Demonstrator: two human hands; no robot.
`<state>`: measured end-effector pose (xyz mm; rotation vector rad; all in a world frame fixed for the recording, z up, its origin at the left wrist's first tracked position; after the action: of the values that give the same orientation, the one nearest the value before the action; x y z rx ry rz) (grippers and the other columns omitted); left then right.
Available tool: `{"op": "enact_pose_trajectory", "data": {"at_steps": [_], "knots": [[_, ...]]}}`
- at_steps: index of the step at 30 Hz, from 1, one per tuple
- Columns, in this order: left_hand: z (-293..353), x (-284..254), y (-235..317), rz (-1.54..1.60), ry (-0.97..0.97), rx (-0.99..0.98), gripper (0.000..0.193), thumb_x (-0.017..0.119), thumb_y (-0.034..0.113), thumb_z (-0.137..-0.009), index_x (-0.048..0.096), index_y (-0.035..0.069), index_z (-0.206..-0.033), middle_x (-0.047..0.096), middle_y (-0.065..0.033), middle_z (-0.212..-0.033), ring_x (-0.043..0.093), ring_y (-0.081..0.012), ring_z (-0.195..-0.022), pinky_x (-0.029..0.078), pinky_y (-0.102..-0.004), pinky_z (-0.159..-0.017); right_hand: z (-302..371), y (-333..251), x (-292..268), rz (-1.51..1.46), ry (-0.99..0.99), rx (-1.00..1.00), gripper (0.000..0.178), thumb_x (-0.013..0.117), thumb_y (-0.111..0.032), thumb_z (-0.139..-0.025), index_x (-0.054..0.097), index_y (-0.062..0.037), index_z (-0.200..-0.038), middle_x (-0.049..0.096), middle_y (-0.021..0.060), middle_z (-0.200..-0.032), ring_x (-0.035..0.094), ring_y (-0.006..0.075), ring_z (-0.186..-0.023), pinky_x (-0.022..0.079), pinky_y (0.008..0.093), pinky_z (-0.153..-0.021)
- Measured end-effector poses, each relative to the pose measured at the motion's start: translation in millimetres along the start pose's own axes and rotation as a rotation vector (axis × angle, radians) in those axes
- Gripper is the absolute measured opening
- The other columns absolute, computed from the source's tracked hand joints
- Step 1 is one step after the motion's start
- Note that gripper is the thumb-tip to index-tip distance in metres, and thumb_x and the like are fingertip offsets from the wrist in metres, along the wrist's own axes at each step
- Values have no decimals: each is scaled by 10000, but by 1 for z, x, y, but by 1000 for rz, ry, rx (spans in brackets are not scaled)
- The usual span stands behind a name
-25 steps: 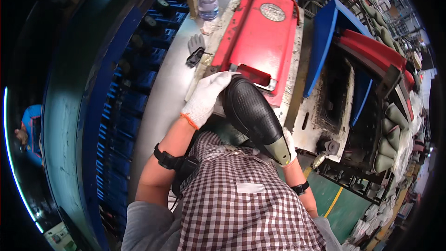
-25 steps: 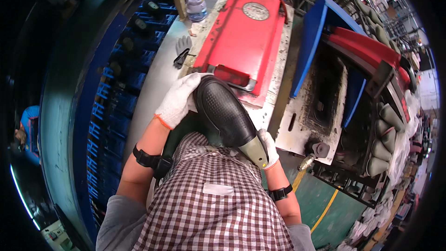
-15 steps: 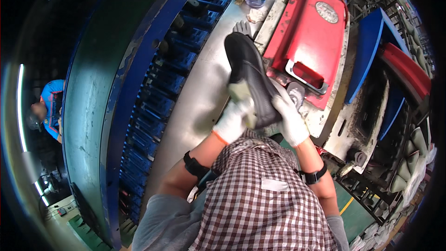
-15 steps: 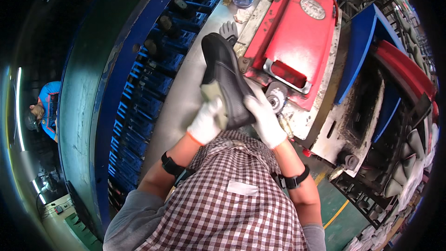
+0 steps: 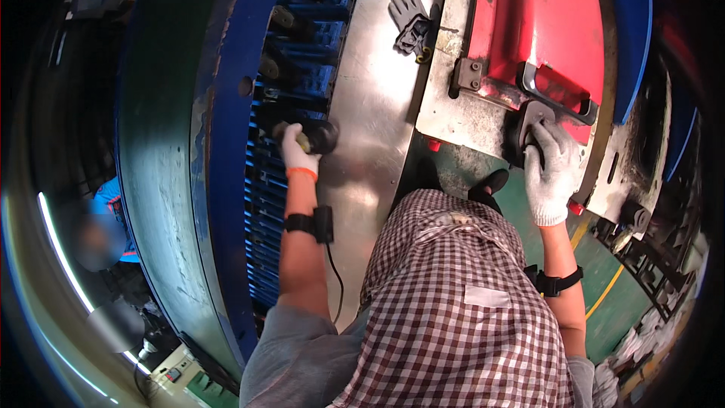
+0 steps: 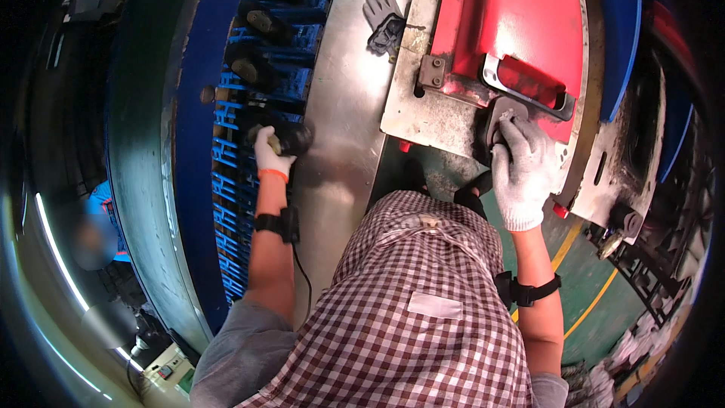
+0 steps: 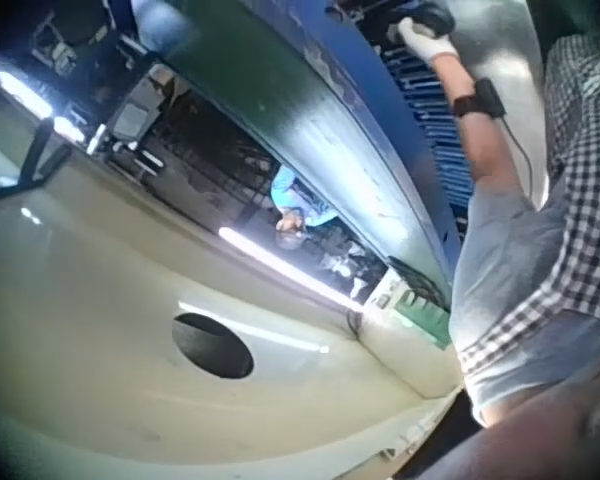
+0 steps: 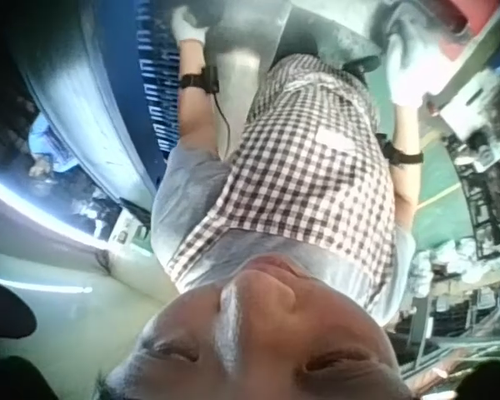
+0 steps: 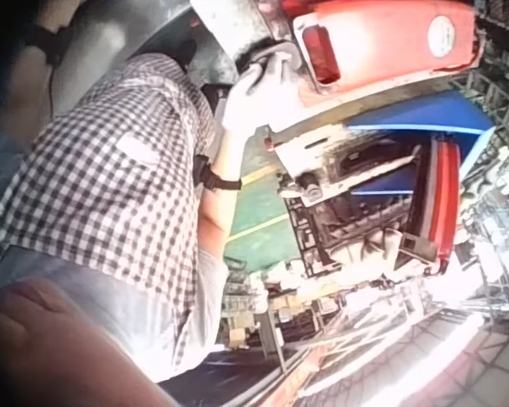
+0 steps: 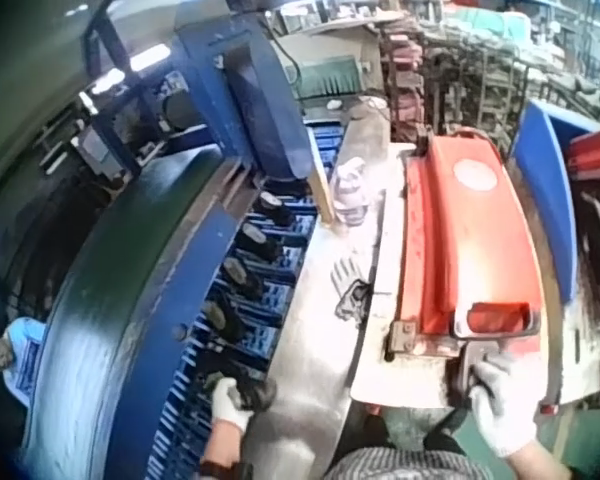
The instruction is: Operating a lasting and pressing machine to attach shoe soles.
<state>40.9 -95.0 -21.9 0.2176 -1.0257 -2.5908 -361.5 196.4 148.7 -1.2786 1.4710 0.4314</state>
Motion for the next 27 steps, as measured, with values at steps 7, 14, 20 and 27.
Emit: {"op": "enact_pose_trajectory", "data": {"at_steps": [7,14,20,27], "knots": [[-156,-43,83,-303,227,614,370,790,138,-821,707,82,-1177,723,-101,-1107,671,-262,-954,546,-425,-853,-6,-1,6,36,-14,41,390,740,-50,-852,720,-96,-1239,689,127,-1227,634,342,-1170,472,457,-1050],[-135,-39,72,-898,549,565,824,700,300,-940,316,47,-1624,511,-271,-1542,600,-420,-1310,500,-565,-1058,-11,-6,6,56,-9,19,361,733,-66,-861,713,-100,-1219,689,116,-1214,630,336,-1159,469,458,-1043],[-6,62,34,-1025,301,908,764,699,231,-927,382,4,-1583,448,-250,-1598,405,-401,-1490,357,-466,-1207,-7,1,3,48,14,26,342,728,-119,-848,688,-107,-1187,680,102,-1198,624,332,-1116,463,468,-1001],[219,218,-17,-583,-869,1585,553,717,51,-819,615,10,-1362,625,-216,-1334,603,-379,-1230,472,-431,-1093,-4,1,2,0,22,56,352,735,-145,-863,689,-121,-1211,659,97,-1193,590,333,-1138,461,463,-1005]]}}
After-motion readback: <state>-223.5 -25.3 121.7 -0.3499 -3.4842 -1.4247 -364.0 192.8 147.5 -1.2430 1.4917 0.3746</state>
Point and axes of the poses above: each hand's wrist, its own z-axis away from the middle knuckle, its own x-axis out of the palm, y = z × x, the point moved 3 cm from there along -z, towards the middle knuckle
